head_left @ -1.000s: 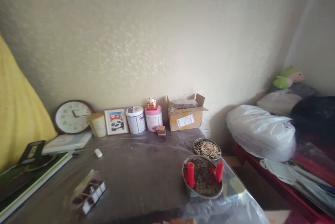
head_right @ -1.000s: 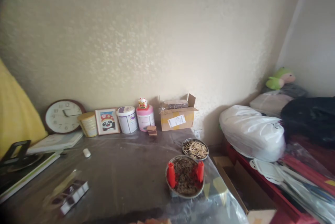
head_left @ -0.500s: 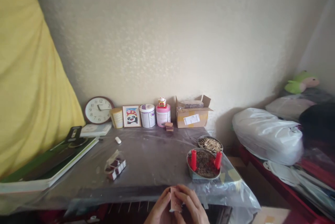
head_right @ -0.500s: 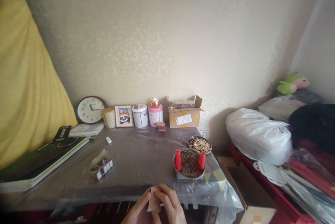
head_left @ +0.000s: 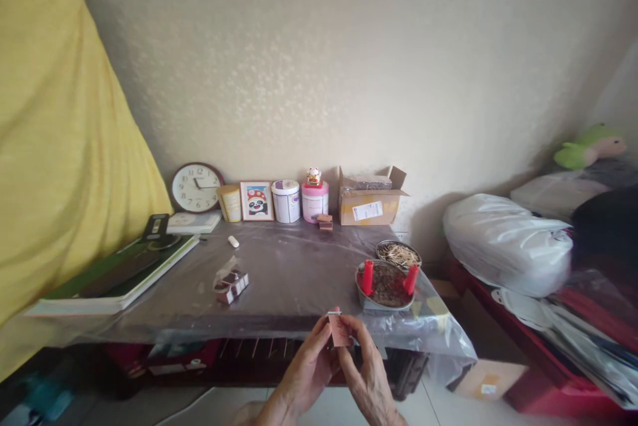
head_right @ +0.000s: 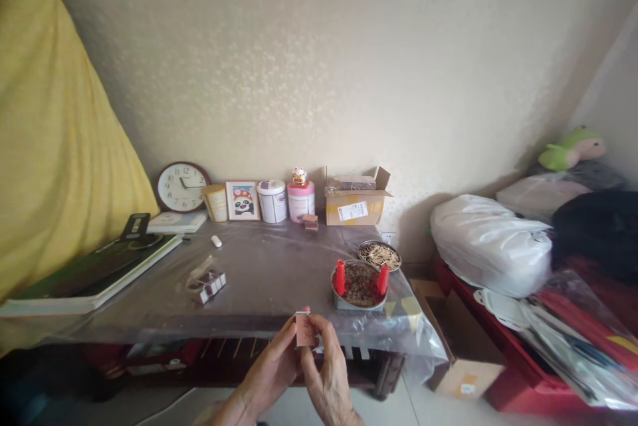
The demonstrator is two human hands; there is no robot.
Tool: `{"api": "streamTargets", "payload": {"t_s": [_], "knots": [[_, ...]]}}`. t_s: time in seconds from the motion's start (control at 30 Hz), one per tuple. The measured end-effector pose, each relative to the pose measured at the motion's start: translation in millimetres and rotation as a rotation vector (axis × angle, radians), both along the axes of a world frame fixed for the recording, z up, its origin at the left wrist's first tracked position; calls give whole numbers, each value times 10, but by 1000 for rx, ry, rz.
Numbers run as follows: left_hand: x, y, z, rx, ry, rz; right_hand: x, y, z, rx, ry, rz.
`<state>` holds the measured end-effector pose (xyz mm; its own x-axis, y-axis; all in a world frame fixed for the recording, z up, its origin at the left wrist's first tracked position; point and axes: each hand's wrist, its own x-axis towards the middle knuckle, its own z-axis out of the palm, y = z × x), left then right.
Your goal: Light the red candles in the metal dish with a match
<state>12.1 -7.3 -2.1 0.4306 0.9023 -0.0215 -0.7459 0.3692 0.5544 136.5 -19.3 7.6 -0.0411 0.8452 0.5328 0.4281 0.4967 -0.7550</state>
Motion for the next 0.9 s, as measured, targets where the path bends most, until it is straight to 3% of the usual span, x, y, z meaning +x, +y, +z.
{"api": "streamTargets", "payload": {"t_s": [0.33, 0.57, 0.77, 0.9], "knots": [[0, -1, 14, 13, -30, -43, 3, 25, -85, -49, 44, -5], [-78, -3, 39, 0, -5, 12, 192, 86, 86, -151, -13, 243], [-99, 7, -11, -68, 134, -97, 352, 192, 85, -48, -97, 133], [-68, -9, -38, -48, 223, -129, 367, 202, 42, -65, -193, 136]]}}
